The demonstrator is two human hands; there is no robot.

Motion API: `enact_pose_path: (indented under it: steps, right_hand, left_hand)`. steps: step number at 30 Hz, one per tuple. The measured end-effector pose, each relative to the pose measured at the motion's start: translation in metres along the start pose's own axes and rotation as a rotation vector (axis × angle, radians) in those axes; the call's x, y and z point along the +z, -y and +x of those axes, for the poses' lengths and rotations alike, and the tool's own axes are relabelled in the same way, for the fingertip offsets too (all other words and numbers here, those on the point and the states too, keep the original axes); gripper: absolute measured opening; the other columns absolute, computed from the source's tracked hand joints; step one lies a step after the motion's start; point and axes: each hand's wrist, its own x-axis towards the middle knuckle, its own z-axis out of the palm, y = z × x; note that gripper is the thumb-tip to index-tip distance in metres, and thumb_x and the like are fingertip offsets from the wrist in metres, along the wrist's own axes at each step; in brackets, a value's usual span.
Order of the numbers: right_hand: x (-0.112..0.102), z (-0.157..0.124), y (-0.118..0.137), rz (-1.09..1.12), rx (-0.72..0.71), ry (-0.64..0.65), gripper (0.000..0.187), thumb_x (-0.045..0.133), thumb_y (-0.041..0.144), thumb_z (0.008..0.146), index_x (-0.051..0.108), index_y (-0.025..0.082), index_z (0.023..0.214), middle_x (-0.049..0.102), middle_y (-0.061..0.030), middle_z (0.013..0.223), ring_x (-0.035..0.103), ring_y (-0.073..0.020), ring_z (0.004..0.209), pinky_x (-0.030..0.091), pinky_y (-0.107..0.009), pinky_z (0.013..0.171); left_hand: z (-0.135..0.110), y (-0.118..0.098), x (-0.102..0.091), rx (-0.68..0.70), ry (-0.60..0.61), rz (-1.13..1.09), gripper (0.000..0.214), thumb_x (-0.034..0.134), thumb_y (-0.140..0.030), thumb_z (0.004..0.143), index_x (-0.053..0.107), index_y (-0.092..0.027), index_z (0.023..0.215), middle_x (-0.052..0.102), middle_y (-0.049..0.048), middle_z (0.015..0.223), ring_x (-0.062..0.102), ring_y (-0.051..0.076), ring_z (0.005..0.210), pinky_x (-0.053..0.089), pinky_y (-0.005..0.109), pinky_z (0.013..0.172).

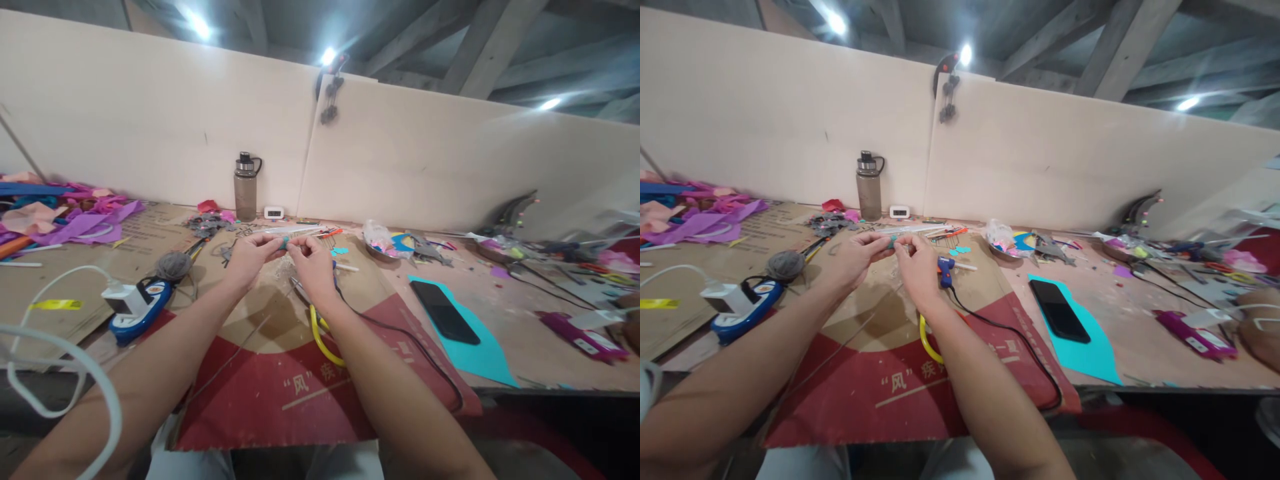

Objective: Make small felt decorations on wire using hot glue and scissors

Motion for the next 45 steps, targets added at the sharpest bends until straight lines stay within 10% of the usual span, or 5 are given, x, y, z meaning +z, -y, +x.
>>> enact_pose_path:
  steps: [10,31,45]
  right_hand:
    - [-0.005,0.0,0.0,-0.281,-0.27,-0.071,0.013,0.049,0.028,0.087,0.054,0.02,0.078,0.055,-0.0054,0.084,0.048,-0.0183,0.081,0.038,-0.033,0.075]
    - [-0.008,0.004,-0.005,-0.289,-0.288,0.006,0.011,0.051,0.024,0.083,0.06,0.02,0.08,0.054,-0.0041,0.081,0.05,-0.0172,0.077,0.04,-0.031,0.073]
    - [-0.014,0.011,-0.014,-0.157,-0.095,0.069,0.005,0.052,0.024,0.075,0.055,0.021,0.072,0.05,0.0015,0.067,0.045,-0.0152,0.071,0.034,-0.027,0.064]
  left_hand:
    - [-0.007,-0.005,-0.002,0.069,0.076,0.257,0.025,0.07,-0.04,0.067,0.068,-0.016,0.072,0.065,0.0009,0.07,0.06,0.011,0.066,0.053,0.03,0.075]
    - [-0.01,-0.014,-0.005,0.334,0.074,0.734,0.011,0.06,-0.025,0.07,0.068,-0.017,0.072,0.065,0.0004,0.067,0.056,0.012,0.061,0.044,0.024,0.06]
    - [0.001,-0.011,-0.011,-0.025,0.283,0.34,0.027,0.067,-0.034,0.068,0.072,-0.016,0.088,0.07,0.007,0.089,0.062,0.015,0.074,0.054,0.026,0.06]
